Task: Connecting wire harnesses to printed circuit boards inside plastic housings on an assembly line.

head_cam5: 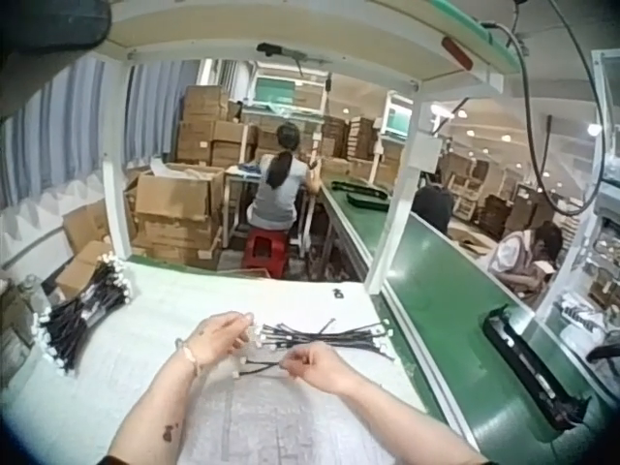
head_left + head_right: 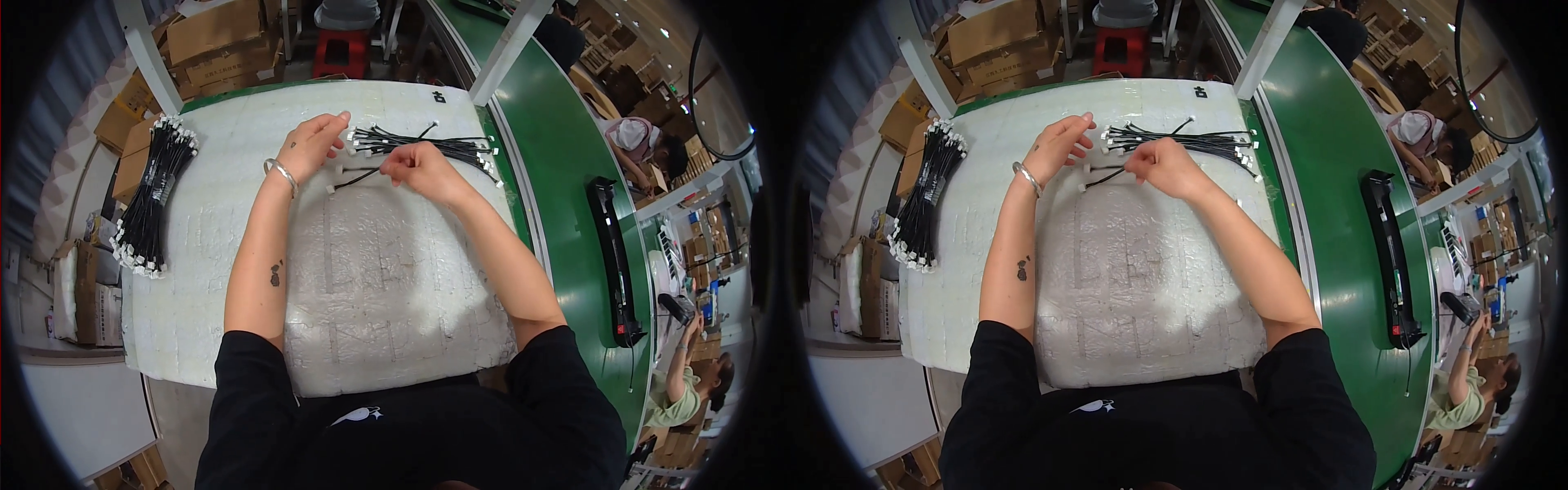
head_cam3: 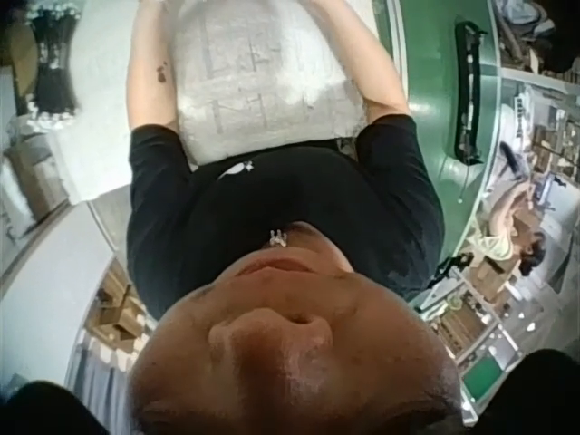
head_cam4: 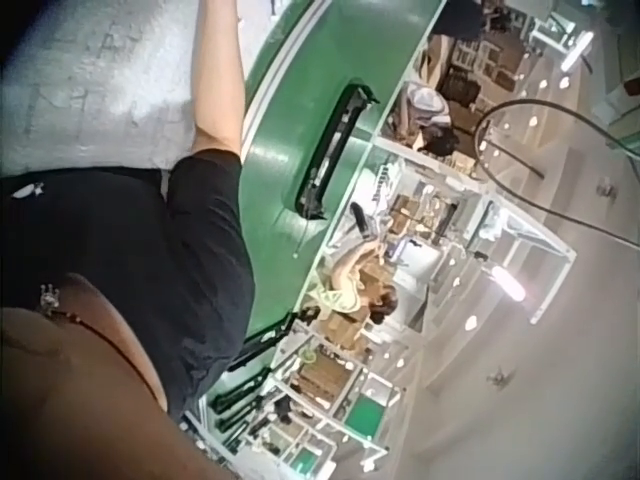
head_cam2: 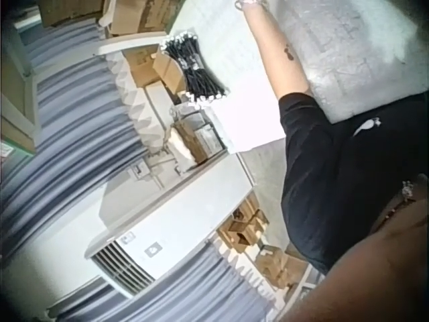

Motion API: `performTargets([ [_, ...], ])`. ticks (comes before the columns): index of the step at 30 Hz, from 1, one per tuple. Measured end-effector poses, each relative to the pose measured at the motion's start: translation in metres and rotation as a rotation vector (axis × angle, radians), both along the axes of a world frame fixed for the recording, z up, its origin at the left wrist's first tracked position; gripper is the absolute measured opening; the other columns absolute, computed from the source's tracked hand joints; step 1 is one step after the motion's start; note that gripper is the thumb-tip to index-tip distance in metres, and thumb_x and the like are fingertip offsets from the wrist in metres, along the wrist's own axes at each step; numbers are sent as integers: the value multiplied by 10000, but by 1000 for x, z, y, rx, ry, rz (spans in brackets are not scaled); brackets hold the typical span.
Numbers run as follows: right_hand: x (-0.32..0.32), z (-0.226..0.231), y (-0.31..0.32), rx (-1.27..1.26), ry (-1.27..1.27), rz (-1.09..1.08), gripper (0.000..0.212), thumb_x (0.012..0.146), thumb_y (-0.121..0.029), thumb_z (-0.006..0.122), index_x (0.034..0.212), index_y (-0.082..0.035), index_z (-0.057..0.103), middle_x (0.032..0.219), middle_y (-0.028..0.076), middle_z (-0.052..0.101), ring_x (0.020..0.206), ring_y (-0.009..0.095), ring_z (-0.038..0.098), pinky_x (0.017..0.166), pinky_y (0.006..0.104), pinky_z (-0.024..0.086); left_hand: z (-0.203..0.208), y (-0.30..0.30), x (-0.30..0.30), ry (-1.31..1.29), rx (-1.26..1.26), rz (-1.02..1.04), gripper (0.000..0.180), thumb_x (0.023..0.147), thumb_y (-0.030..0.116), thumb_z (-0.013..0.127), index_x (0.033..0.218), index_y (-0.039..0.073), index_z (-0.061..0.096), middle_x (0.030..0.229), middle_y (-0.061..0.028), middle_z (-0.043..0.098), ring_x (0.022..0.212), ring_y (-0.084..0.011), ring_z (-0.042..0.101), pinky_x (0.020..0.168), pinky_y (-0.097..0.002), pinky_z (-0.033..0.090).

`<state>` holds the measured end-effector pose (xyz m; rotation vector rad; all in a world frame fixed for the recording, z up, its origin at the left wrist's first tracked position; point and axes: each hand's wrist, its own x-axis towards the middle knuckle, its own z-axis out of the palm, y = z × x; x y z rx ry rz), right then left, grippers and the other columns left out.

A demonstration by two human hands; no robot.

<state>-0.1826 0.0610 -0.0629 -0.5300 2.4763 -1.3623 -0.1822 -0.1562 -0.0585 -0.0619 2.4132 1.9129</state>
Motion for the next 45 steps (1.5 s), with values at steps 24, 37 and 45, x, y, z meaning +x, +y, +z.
performTargets([
  [24,31,-40,33,300,484,-99,96,806,-104,649,883,-48,663,858,101,627,787,295,608,716,367,479,-47,17,-10,-68,86,-207,258,943,235,560,1082,41,660,858,-40,681,660,-52,583,602,-193,490],
  [37,27,-44,34,275,564,-85,101,798,-103,630,886,-56,651,846,104,608,819,305,594,728,388,474,-49,10,-19,-118,273,-150,292,967,223,513,1181,40,590,984,-89,670,702,-67,611,633,-198,520],
  [45,28,-54,29,273,658,-104,51,790,-119,640,827,-85,635,834,73,588,865,283,588,737,396,486,-39,0,-14,38,41,-101,245,907,200,608,1117,78,636,894,-10,679,659,-47,557,574,-184,449],
])
